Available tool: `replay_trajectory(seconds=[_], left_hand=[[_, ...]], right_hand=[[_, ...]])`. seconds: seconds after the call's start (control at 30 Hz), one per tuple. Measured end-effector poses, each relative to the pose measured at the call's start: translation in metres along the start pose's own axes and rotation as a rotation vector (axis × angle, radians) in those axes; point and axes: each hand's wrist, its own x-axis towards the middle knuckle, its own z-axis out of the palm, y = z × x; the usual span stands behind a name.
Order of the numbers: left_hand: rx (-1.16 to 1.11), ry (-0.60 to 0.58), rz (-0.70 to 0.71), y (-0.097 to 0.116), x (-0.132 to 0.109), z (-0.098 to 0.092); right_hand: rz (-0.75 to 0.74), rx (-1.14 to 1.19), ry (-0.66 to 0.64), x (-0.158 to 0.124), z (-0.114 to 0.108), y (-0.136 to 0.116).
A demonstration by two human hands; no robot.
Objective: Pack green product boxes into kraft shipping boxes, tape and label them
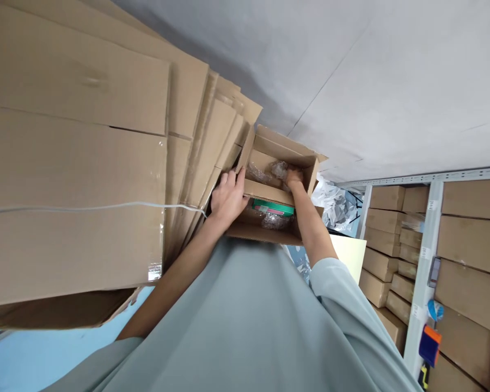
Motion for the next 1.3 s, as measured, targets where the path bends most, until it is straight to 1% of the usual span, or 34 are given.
replay_trajectory(seconds=[0.1, 0.17, 0.27, 0.33, 0.4, 0.47, 0.5, 0.57, 0.63, 0.7, 0.8, 0.87, 0.93, 0.97, 1.07, 1.13, 1.2, 1.23, 1.3], left_hand=[[-0.005, 0.008, 0.018, -0.001, -0.001, -0.001], [-0.023, 0.021, 0.023, -0.001, -0.002, -0.002], [-0.070, 0.051, 0.024, 0.001, -0.003, -0.002], [-0.100, 0.066, 0.016, 0.001, -0.003, -0.001], [-0.110, 0.075, 0.004, 0.001, -0.002, 0.002], [-0.110, 0.085, 0.003, 0.001, -0.002, 0.005], [-0.111, 0.091, 0.007, 0.000, -0.002, 0.006], [-0.115, 0.101, 0.018, -0.002, -0.002, 0.009], [-0.116, 0.103, 0.023, -0.003, -0.002, 0.011], [-0.106, 0.102, 0.022, -0.003, -0.002, 0.012], [-0.078, 0.097, 0.022, -0.001, -0.002, 0.011], [-0.061, 0.091, 0.017, 0.000, -0.002, 0.008], [-0.053, 0.082, 0.011, 0.001, -0.002, 0.006], [-0.054, 0.076, 0.008, 0.002, -0.002, 0.005], [-0.066, 0.062, -0.001, 0.001, -0.001, 0.005], [-0.077, 0.060, -0.003, -0.001, 0.000, 0.007], [-0.087, 0.063, 0.002, -0.004, 0.001, 0.009], [-0.092, 0.066, 0.005, -0.006, 0.002, 0.010], [-0.098, 0.066, 0.008, -0.008, 0.003, 0.010]], right_hand=[[0.034, 0.032, 0.069, -0.023, -0.015, 0.000], [0.011, 0.093, 0.186, -0.052, -0.024, 0.007], [-0.049, 0.277, 0.420, -0.118, -0.028, 0.024], [-0.086, 0.412, 0.488, -0.169, -0.022, 0.037], [-0.130, 0.544, 0.514, -0.215, -0.009, 0.046], [-0.148, 0.646, 0.472, -0.250, 0.009, 0.050], [-0.147, 0.678, 0.432, -0.261, 0.018, 0.049], [-0.125, 0.709, 0.340, -0.270, 0.033, 0.044], [-0.092, 0.703, 0.249, -0.267, 0.042, 0.035], [-0.067, 0.678, 0.174, -0.259, 0.045, 0.026], [-0.072, 0.618, 0.094, -0.247, 0.040, 0.017], [-0.082, 0.572, 0.065, -0.244, 0.034, 0.017], [-0.098, 0.537, 0.076, -0.244, 0.028, 0.022], [-0.113, 0.529, 0.101, -0.243, 0.024, 0.025], [-0.175, 0.526, 0.226, -0.231, 0.010, 0.037], [-0.202, 0.500, 0.292, -0.208, -0.003, 0.040], [-0.214, 0.432, 0.307, -0.171, -0.020, 0.038], [-0.224, 0.385, 0.292, -0.148, -0.028, 0.034], [-0.215, 0.292, 0.221, -0.096, -0.044, 0.021]])
